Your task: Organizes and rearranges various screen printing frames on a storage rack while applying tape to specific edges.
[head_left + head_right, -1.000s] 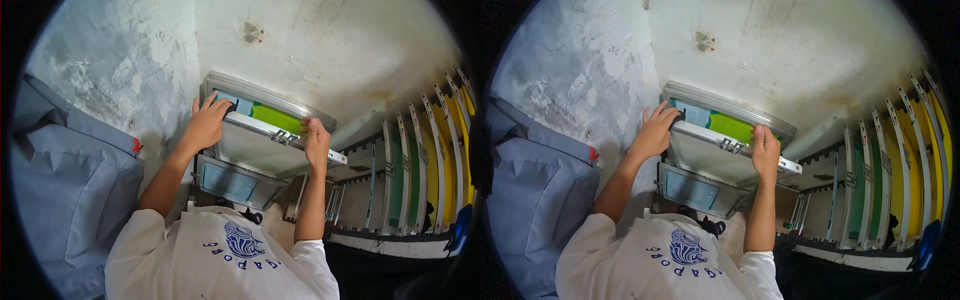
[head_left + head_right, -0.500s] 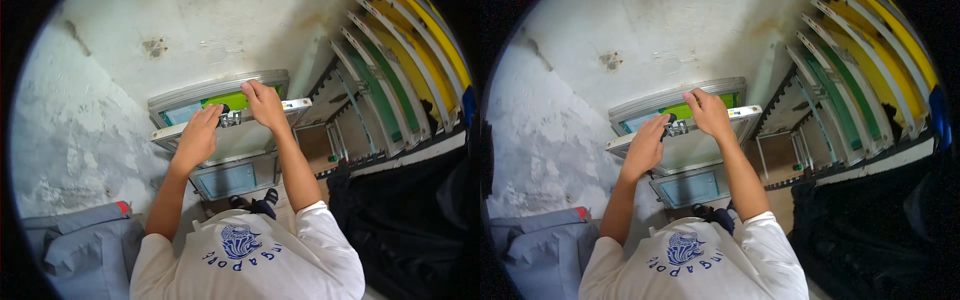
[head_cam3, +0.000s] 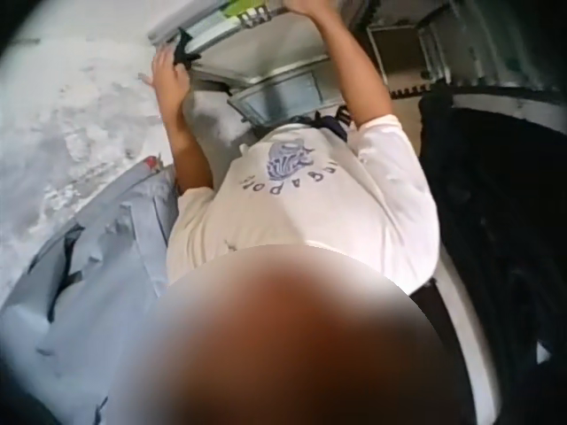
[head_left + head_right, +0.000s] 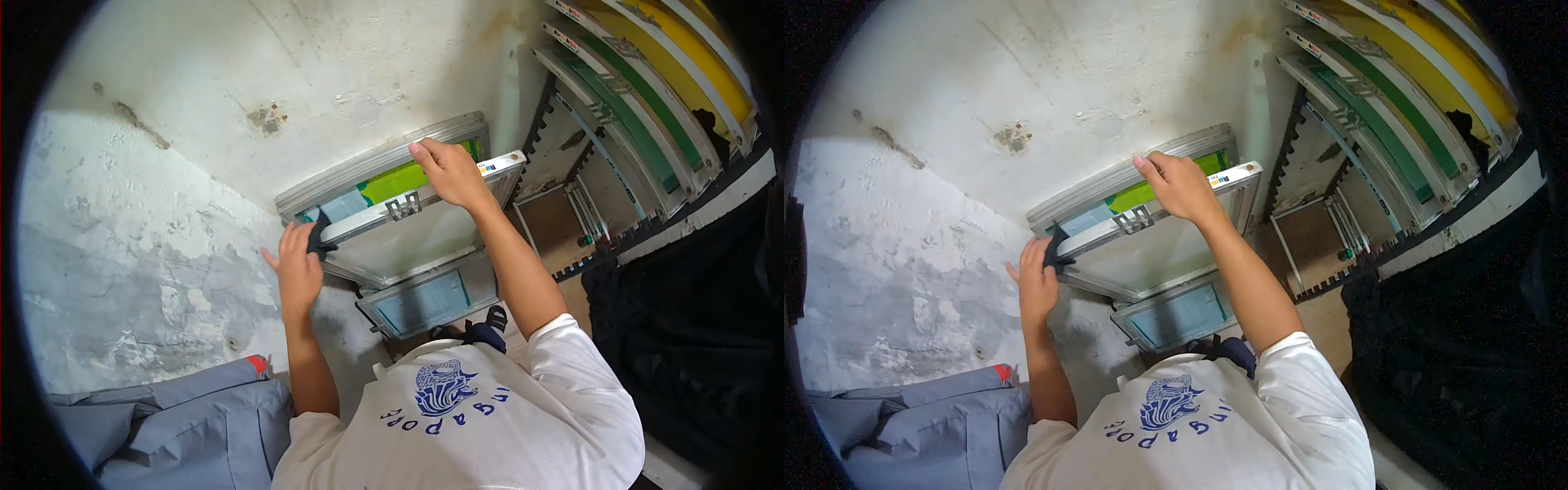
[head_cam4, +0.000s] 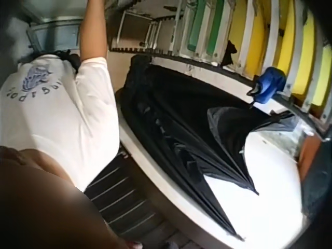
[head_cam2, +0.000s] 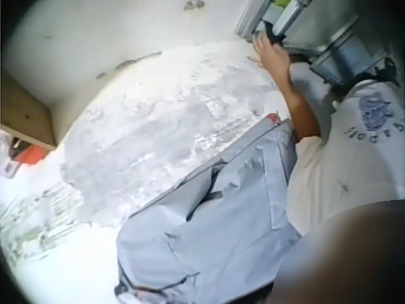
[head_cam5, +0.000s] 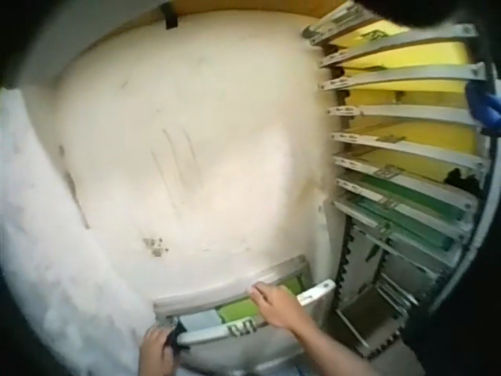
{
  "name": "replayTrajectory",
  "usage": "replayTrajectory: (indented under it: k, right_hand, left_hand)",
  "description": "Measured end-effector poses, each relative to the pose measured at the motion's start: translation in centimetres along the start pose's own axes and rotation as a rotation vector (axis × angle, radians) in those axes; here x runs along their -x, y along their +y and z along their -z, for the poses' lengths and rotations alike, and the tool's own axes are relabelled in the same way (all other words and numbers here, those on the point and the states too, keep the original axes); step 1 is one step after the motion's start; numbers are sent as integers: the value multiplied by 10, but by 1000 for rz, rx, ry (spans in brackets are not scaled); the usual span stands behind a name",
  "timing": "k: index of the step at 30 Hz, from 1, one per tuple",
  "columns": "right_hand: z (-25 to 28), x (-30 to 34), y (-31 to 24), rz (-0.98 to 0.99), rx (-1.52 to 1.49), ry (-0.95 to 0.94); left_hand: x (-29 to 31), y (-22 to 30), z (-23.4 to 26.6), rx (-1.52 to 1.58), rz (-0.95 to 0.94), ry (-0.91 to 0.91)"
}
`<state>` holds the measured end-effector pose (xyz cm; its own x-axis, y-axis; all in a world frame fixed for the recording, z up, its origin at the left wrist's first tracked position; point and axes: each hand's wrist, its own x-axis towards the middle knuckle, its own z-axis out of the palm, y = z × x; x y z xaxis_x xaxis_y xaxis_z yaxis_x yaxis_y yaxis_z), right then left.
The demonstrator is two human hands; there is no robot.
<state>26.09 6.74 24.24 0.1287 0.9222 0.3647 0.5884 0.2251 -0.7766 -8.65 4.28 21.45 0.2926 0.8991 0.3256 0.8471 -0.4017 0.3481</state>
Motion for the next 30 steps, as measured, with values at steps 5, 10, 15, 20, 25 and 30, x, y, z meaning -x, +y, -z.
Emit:
replayTrajectory:
  k: [5,10,15,20,25,30]
  right_hand:
    - [-4,0,-16,-21,52,-44]
    - [-12,-3,-1,38,-59,-19]
    - [1,1,1,52,-105,-52]
    - [21,16,-8,90,-152,-93]
    - [63,21,8,80,-181,-202]
    - [83,23,14,166,-216,-220]
  left_hand:
    - [6,-19,14,-29,36,28]
    - [-9,18,5,-103,-76,-35]
    - [-22,85,-19,-42,-173,-51]
    - [-11,113,-30,-21,-201,45]
    - [1,127,-39,-145,-140,129]
    - [21,94,-25,-124,77,310]
